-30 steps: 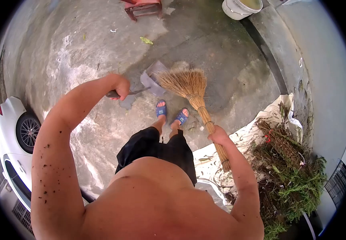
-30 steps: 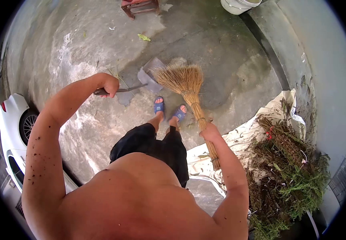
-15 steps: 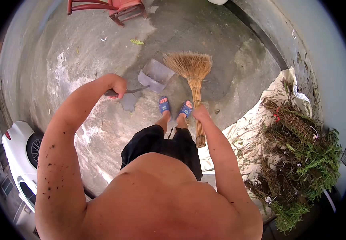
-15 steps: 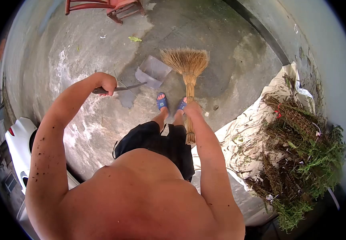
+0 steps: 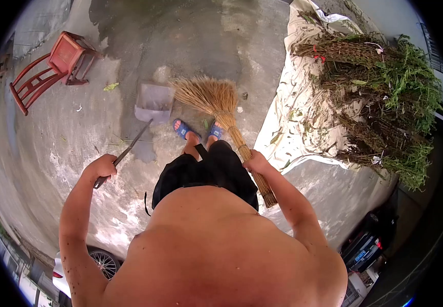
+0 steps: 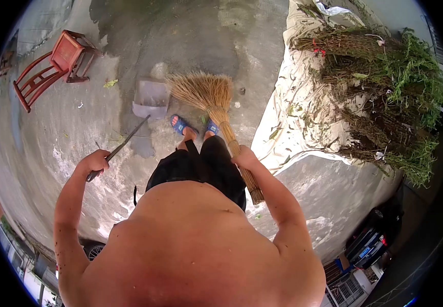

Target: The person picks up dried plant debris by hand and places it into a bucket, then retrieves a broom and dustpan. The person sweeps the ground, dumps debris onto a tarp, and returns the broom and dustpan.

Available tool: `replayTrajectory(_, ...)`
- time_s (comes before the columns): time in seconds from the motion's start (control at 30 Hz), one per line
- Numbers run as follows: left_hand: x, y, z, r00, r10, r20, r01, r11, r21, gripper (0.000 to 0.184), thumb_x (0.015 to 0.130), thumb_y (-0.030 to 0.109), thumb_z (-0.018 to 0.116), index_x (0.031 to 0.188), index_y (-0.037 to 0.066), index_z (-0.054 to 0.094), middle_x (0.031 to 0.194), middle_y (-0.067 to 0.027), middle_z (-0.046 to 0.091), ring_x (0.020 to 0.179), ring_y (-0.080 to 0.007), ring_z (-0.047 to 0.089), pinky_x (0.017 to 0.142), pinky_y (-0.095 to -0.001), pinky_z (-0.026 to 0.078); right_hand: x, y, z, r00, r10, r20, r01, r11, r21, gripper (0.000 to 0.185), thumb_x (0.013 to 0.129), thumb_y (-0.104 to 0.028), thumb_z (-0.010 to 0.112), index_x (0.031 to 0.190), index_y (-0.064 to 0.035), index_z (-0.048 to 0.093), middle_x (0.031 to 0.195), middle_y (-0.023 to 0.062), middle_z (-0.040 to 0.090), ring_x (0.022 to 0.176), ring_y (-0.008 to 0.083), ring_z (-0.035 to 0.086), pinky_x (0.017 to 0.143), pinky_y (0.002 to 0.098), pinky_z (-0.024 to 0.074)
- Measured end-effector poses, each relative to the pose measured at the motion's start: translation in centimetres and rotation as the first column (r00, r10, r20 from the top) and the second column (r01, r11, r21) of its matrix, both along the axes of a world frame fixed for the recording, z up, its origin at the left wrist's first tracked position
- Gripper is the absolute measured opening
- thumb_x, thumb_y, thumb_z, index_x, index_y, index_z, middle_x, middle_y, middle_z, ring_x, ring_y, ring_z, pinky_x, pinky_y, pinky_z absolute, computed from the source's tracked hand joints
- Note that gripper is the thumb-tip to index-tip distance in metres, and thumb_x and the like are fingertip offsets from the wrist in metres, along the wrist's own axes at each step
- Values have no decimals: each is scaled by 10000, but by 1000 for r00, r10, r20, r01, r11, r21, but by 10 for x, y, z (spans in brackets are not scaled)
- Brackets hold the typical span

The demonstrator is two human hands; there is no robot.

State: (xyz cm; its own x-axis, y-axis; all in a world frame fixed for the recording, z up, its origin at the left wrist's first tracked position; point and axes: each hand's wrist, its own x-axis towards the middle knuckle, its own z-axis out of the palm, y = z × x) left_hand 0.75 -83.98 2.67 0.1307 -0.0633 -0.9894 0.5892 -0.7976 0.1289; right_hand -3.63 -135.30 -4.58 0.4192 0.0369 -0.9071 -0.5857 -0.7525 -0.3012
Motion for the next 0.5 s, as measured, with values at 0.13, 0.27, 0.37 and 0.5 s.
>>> replayTrajectory(0.13, 25, -36, 16, 992, -125, 19, 124, 992, 21, 221, 628, -39, 509, 848, -45, 519, 589, -113, 522, 456, -190, 527, 403, -338, 419, -30, -55, -18, 831, -555, -51, 556, 831, 8, 298, 639, -105, 620, 879, 33, 510, 617, 93, 520, 482, 170, 523, 438, 313, 451)
replayTrajectory(0.27, 52, -64, -6, 920, -380, 96, 381, 924, 3, 239, 612, -35, 471, 846, -57, 519, 600, -157, 543, 488, -236, 559, 437, -359, 429, -34, -103, -58, 625, -780, 23, 780, 623, -61, 161, 710, -61, 598, 811, 30, 511, 583, 83, 491, 461, 197, 492, 409, 325, 430)
replayTrajectory(0.37, 82, -97, -20, 867, -486, 109, 487, 873, 24, 186, 613, -20, 490, 798, -33, 506, 607, -136, 537, 488, -231, 556, 468, -345, 449, -33, -132, -71, 466, -885, -17, 883, 466, -48, 215, 669, -66, 620, 801, 71, 519, 639, 121, 529, 501, 229, 541, 433, 353, 454)
replayTrajectory(0.5, 123, -152, -25, 705, -703, 91, 701, 711, 53, 213, 612, -20, 485, 818, -44, 531, 618, -150, 567, 509, -252, 577, 499, -354, 463, -54, -132, -78, 399, -917, -10, 916, 399, -52, 204, 643, -44, 623, 768, 80, 521, 611, 119, 513, 471, 236, 532, 410, 352, 450)
